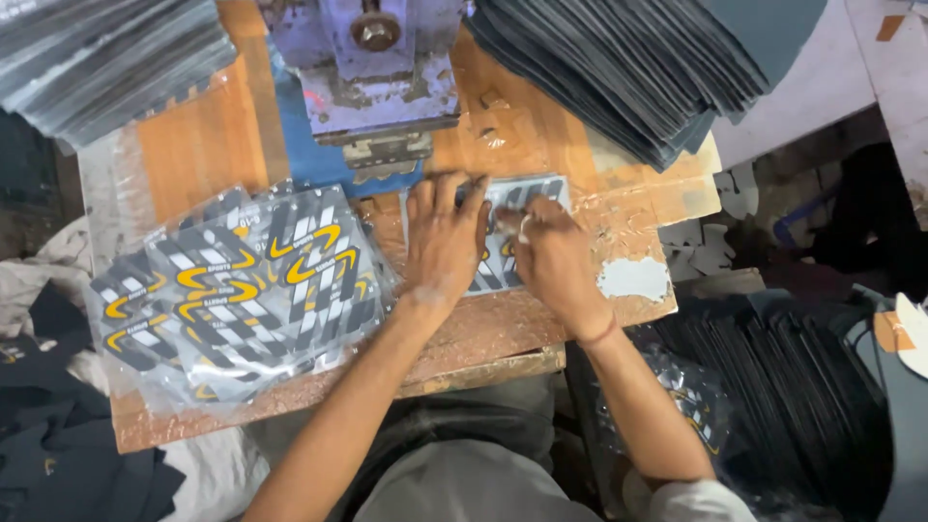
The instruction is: The person wipes the surface of packaged stickers with a white cloth. They repeatedly pick up a sticker pack, wipe it, and place it back on the table. At one point, they pour a liquid from a bottle onto the cloth before continuing to wipe the sticker packs.
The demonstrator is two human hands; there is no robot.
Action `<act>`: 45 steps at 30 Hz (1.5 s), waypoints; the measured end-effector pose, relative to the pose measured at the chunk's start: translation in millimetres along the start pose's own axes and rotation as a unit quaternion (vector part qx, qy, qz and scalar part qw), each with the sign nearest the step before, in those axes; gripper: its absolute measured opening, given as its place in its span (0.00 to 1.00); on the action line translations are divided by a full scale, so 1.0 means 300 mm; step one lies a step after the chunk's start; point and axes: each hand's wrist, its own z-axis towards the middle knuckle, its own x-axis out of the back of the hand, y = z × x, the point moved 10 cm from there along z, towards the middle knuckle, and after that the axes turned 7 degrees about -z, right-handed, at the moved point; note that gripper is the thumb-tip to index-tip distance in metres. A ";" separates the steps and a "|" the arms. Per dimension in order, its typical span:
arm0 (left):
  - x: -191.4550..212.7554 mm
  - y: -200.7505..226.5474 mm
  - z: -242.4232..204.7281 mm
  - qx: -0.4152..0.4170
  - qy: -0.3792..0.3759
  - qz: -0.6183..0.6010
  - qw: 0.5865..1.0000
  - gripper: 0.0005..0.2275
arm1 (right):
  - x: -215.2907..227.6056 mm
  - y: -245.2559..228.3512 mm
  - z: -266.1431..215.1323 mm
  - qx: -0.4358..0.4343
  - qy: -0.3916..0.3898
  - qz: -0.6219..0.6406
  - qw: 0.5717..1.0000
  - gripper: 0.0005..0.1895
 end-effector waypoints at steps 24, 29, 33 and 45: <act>-0.037 0.022 0.011 -0.066 0.011 0.049 0.997 0.13 | 0.111 0.307 -0.689 -0.293 0.046 0.231 0.927 0.10; 0.228 0.170 0.021 -0.069 0.025 -0.108 0.991 0.09 | 0.151 0.271 -0.650 -0.318 0.049 0.264 0.909 0.12; 0.641 0.166 -0.041 -0.078 0.032 -0.090 0.992 0.14 | 0.174 0.306 -0.660 -0.313 0.051 0.246 0.916 0.12; 0.103 0.030 -0.019 -0.030 -0.070 0.008 0.997 0.25 | 0.174 0.181 -0.146 -0.148 0.064 0.103 0.982 0.13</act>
